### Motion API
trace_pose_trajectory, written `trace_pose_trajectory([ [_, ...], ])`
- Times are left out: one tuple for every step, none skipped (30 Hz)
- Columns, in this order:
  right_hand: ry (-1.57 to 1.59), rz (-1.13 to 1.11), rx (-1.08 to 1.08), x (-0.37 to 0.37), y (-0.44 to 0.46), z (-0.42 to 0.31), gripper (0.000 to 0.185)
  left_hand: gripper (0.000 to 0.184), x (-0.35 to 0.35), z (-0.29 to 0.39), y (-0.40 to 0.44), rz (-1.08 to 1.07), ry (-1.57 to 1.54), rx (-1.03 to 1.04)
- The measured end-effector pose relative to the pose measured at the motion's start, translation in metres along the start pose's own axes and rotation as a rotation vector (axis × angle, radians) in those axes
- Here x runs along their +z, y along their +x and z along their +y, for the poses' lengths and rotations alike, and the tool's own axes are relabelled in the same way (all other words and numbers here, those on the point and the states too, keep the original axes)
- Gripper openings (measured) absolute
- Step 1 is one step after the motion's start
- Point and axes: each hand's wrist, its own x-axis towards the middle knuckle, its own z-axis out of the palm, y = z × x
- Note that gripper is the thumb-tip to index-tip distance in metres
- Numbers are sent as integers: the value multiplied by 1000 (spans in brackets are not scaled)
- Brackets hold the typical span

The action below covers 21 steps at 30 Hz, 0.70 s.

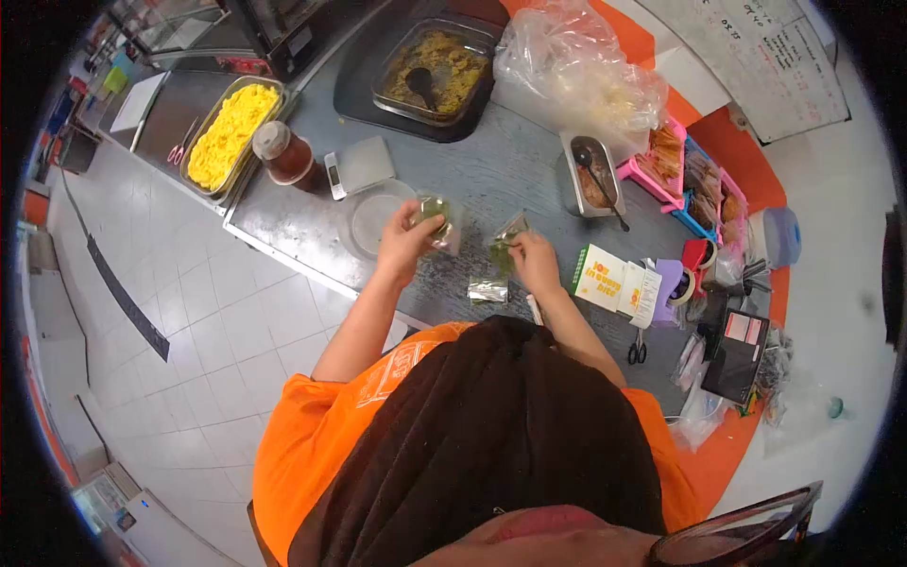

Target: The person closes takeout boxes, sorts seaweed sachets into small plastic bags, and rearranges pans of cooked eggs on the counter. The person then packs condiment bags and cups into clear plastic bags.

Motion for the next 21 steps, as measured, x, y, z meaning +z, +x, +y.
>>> trace_pose_trajectory([
  [-15, 10, -6, -1, 1, 3, 23, 30, -3, 1, -1, 9, -65, -31],
  [35, -16, -5, -1, 4, 5, 24, 30, -5, 2, -2, -20, -148, -27],
  [85, -43, -1, -6, 7, 3, 25, 30, -4, 8, -5, -49, -231, -25],
  [135, -74, 10, -10, 3, -1, 25, 30, -4, 10, -10, -77, -314, -29],
  [125, -33, -9, -11, -1, -7, 30, 29, -7, 9, -9, -103, -391, -93],
  [122, -57, 36, -5, -3, -8, 31, 30, -12, 4, -6, -146, -472, -106],
  [119, -81, 81, 4, -2, -6, 33, 31, -16, -2, -2, -190, -553, -121],
  [116, -104, 126, 12, 0, -1, 34, 31, -18, -9, 0, -233, -634, -135],
  [94, -109, 133, 14, 1, -2, 34, 34, -18, -11, -2, -205, -632, -112],
  [169, -132, 178, 12, 3, -1, 32, 36, -17, -13, -3, -177, -629, -87],
  [244, -155, 223, 9, 5, 1, 29, 39, -16, -14, -4, -149, -625, -61],
  [320, -178, 268, 1, 8, -3, 27, 41, -13, -14, -6, -113, -585, -36],
  [690, -231, 331, -11, 10, -10, 19, 44, -8, -13, -10, -78, -545, -12],
  [809, -243, 374, -22, 11, -17, 19, 46, -4, -13, -13, -44, -504, 10],
  [928, -252, 415, -34, 13, -23, 19, 44, -1, -15, -14, -82, -517, 13],
  [1044, -258, 454, -48, 15, -30, 19, 43, 3, -17, -15, -122, -531, 17],
  [1176, -243, 444, -61, 15, -41, 21, 42, 7, -19, -16, -164, -546, 21],
  [1223, -208, 406, -72, 16, -52, 21, 42, 12, -21, -16, -181, -561, 13],
  [1271, -173, 368, -80, 16, -62, 22, 42, 17, -24, -17, -198, -576, 4],
  [1318, -138, 329, -83, 16, -68, 22, 42, 22, -27, -18, -213, -590, -5],
  [1147, -15, 228, -79, 16, -69, 22, 42, 27, -29, -20, -231, -611, -13],
])
